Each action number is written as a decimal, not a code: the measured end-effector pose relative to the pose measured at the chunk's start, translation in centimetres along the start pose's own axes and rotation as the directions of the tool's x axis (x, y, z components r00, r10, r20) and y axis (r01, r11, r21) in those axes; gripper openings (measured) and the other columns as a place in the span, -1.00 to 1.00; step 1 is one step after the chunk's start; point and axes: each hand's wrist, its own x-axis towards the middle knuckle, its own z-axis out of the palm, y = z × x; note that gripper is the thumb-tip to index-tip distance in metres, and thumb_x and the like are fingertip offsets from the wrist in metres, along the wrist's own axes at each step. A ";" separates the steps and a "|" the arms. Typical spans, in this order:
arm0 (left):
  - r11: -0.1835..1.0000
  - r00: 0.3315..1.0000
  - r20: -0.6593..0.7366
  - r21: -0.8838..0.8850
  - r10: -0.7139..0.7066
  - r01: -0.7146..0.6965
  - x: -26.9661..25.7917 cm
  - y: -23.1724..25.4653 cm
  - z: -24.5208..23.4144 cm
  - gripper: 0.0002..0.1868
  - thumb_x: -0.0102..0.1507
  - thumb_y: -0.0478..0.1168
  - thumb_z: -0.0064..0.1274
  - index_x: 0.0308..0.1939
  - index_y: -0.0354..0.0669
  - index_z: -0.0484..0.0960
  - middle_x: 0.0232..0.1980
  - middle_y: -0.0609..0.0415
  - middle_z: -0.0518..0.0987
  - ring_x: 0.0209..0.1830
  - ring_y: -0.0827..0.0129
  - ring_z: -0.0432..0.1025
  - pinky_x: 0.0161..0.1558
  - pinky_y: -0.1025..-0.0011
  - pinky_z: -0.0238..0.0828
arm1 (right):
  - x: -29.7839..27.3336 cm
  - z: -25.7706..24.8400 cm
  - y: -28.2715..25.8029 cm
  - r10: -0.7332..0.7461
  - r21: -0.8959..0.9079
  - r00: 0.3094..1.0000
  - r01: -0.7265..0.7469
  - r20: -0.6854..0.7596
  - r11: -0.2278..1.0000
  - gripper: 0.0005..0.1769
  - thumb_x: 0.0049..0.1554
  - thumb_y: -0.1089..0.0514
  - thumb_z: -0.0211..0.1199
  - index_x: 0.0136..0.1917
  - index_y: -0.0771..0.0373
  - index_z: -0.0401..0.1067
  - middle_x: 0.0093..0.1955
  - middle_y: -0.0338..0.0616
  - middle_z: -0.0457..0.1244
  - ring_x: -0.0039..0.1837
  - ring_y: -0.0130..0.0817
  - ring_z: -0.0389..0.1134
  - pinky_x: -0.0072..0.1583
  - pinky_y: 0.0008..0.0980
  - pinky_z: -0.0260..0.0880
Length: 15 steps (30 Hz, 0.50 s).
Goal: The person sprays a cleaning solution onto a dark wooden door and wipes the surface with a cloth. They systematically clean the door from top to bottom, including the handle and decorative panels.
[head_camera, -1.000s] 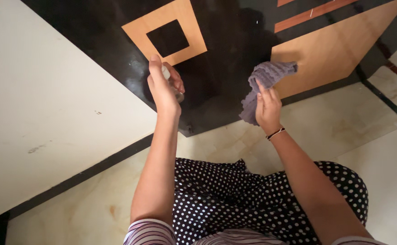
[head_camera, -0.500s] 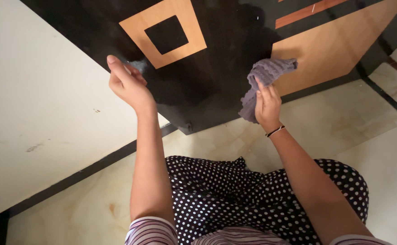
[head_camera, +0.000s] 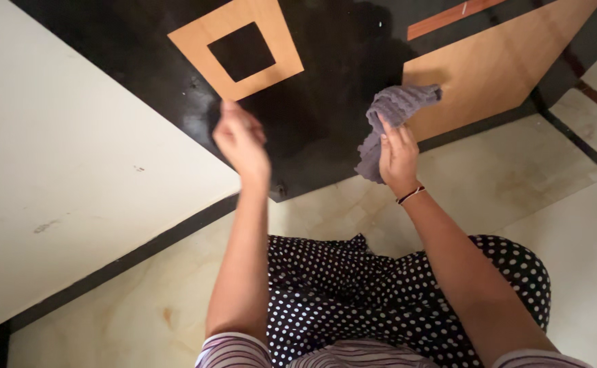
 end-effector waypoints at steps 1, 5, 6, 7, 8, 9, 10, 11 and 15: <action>0.998 0.999 0.040 -0.053 -0.024 0.026 -1.2 -0.5 1.0 -0.38 0.48 0.13 -0.21 -0.62 -0.08 0.27 -0.64 0.20 0.32 -0.69 0.57 0.15 -0.61 0.50 0.01 | 0.0 -0.1 0.1 -0.008 0.002 1.000 0.008 -0.006 1.000 -0.57 0.29 0.38 0.05 0.41 0.32 0.41 0.32 0.21 0.30 0.34 0.15 0.33 0.36 -0.12 0.32; 0.990 0.975 0.199 -0.079 -0.095 0.112 -6.0 -1.6 5.5 -0.38 0.48 0.07 -0.16 -0.63 -0.15 0.35 -0.65 0.26 0.28 -0.68 0.61 0.11 -0.59 0.50 -0.05 | -0.6 0.2 1.3 -0.008 -0.045 0.999 0.007 -0.032 0.999 -0.58 0.29 0.37 0.07 0.40 0.29 0.42 0.29 0.21 0.31 0.29 0.16 0.33 0.31 -0.09 0.34; 0.989 0.968 0.230 -0.090 -0.098 0.121 -7.0 -1.7 6.8 -0.40 0.48 0.06 -0.14 -0.62 -0.15 0.36 -0.64 0.26 0.29 -0.66 0.61 0.11 -0.58 0.50 -0.05 | -0.9 0.5 1.8 -0.002 -0.063 1.000 0.000 -0.026 0.998 -0.59 0.29 0.36 0.08 0.39 0.31 0.43 0.26 0.22 0.30 0.26 0.18 0.33 0.29 -0.07 0.34; 0.987 0.960 0.261 -0.100 -0.099 0.129 -7.9 -1.6 8.0 -0.41 0.47 0.06 -0.12 -0.61 -0.16 0.37 -0.62 0.27 0.30 -0.65 0.62 0.11 -0.57 0.50 -0.04 | -1.3 0.8 2.4 0.006 -0.079 1.000 -0.008 -0.021 0.997 -0.60 0.28 0.35 0.09 0.38 0.32 0.44 0.23 0.24 0.30 0.24 0.19 0.32 0.27 -0.06 0.34; 0.984 0.951 0.291 -0.109 -0.101 0.138 -8.7 -1.4 9.2 -0.42 0.46 0.05 -0.10 -0.60 -0.17 0.38 -0.60 0.27 0.31 -0.63 0.62 0.12 -0.56 0.49 -0.04 | -1.7 1.0 3.1 0.014 -0.096 1.000 -0.015 -0.016 0.995 -0.60 0.27 0.34 0.11 0.36 0.33 0.45 0.20 0.25 0.29 0.21 0.21 0.31 0.25 -0.04 0.34; 0.981 0.944 0.302 -0.091 -0.136 0.170 -9.1 -1.2 10.3 -0.42 0.45 0.05 -0.09 -0.61 -0.17 0.39 -0.63 0.28 0.30 -0.63 0.63 0.12 -0.56 0.49 -0.03 | -2.0 1.4 3.7 0.032 -0.122 0.999 -0.031 0.007 0.992 -0.65 0.28 0.31 0.13 0.32 0.34 0.45 0.18 0.24 0.29 0.20 0.22 0.31 0.24 -0.03 0.34; 0.977 0.935 0.312 -0.072 -0.171 0.202 -9.2 -0.8 11.5 -0.42 0.44 0.06 -0.08 -0.62 -0.17 0.41 -0.65 0.28 0.29 -0.64 0.63 0.12 -0.57 0.49 -0.02 | -2.3 1.8 4.2 0.052 -0.148 0.998 -0.047 0.029 0.988 -0.70 0.28 0.29 0.15 0.28 0.35 0.45 0.16 0.23 0.29 0.19 0.22 0.31 0.24 -0.01 0.33; 0.971 0.925 0.321 -0.051 -0.205 0.233 -9.1 -0.4 12.8 -0.42 0.43 0.06 -0.07 -0.63 -0.17 0.42 -0.67 0.29 0.28 -0.65 0.63 0.12 -0.57 0.49 -0.02 | -2.6 2.0 4.6 0.072 -0.172 0.996 -0.062 0.051 0.983 -0.74 0.29 0.26 0.17 0.23 0.36 0.44 0.15 0.22 0.28 0.19 0.23 0.31 0.23 0.01 0.33; 0.974 0.909 0.383 -0.084 -0.161 0.208 -7.3 1.4 19.0 -0.36 0.38 0.20 -0.03 -0.59 -0.22 0.35 -0.59 0.28 0.26 -0.55 0.58 0.12 -0.52 0.43 0.02 | -2.9 2.2 4.9 0.018 -0.015 0.999 -0.017 0.044 1.000 -0.67 0.19 0.18 0.22 0.19 0.36 0.44 0.16 0.23 0.31 0.20 0.22 0.32 0.22 -0.03 0.37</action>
